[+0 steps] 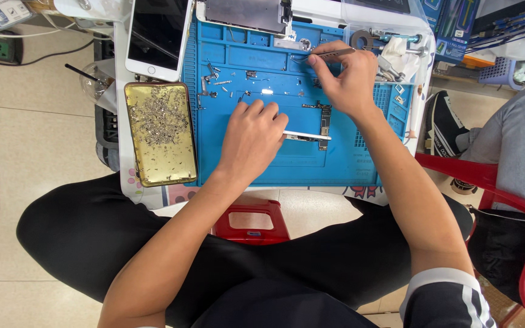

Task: The person disassembles a smartphone on a blue work mat, using tweezers and a screwdriver to remove screws and internal components. They lift the phone's back cover, detach connectors, and place small parts on the mat before reassembling the device.

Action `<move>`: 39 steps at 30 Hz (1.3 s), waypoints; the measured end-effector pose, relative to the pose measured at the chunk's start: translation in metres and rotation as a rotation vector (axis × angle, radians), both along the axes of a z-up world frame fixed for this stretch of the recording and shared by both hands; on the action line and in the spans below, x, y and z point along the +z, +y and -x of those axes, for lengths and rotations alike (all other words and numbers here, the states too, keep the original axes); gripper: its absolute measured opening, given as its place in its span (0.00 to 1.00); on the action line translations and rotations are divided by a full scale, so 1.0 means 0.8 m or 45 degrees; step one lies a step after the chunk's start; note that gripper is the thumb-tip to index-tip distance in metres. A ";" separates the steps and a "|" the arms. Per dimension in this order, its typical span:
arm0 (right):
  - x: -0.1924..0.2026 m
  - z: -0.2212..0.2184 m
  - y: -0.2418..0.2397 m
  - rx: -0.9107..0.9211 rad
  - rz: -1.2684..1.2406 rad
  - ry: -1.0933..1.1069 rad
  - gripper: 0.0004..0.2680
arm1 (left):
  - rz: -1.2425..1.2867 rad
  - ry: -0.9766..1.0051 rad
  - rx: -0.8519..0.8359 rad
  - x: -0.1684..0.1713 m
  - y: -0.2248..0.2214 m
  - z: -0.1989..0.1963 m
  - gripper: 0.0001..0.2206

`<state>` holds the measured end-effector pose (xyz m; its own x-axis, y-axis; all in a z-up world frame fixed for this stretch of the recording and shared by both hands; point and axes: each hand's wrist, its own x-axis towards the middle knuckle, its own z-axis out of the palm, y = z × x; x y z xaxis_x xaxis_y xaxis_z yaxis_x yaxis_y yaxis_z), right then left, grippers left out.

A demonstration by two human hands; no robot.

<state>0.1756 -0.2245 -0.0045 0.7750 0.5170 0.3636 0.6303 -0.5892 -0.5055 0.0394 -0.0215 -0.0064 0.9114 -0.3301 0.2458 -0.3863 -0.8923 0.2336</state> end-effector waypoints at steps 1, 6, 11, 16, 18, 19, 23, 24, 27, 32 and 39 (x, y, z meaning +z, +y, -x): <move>0.001 0.000 0.000 0.001 0.004 0.000 0.08 | 0.004 0.000 0.001 0.001 0.000 0.000 0.09; 0.002 0.000 0.000 0.008 -0.014 0.023 0.09 | 0.014 0.002 0.000 0.000 0.000 0.000 0.10; 0.002 0.000 0.001 0.008 -0.013 0.028 0.08 | -0.001 -0.008 0.002 -0.001 0.000 0.000 0.10; 0.006 -0.001 0.003 0.006 -0.005 0.046 0.08 | -0.013 -0.001 0.006 -0.002 -0.001 -0.001 0.09; 0.005 -0.001 0.003 -0.003 -0.019 0.069 0.07 | -0.019 0.010 0.004 -0.002 -0.001 0.000 0.09; 0.005 -0.001 0.003 -0.001 -0.019 0.069 0.07 | -0.019 0.010 0.006 -0.002 -0.001 0.000 0.09; 0.004 -0.002 0.002 -0.003 -0.009 0.062 0.08 | -0.021 0.006 0.005 -0.003 -0.002 -0.001 0.09; 0.004 -0.001 0.002 -0.007 -0.007 0.061 0.08 | -0.023 0.002 0.005 -0.004 -0.001 0.000 0.09; 0.005 -0.001 0.002 -0.010 -0.005 0.063 0.08 | -0.023 0.005 0.003 -0.003 -0.001 0.000 0.09; 0.002 -0.002 0.000 -0.002 0.003 0.058 0.09 | -0.016 -0.002 0.007 -0.003 -0.002 -0.001 0.09; 0.007 -0.001 0.002 0.025 -0.020 0.070 0.09 | -0.010 -0.003 0.003 -0.003 -0.002 -0.001 0.08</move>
<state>0.1767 -0.2225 0.0008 0.7838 0.5268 0.3288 0.6125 -0.5688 -0.5489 0.0401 -0.0230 -0.0090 0.9118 -0.3296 0.2451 -0.3843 -0.8952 0.2257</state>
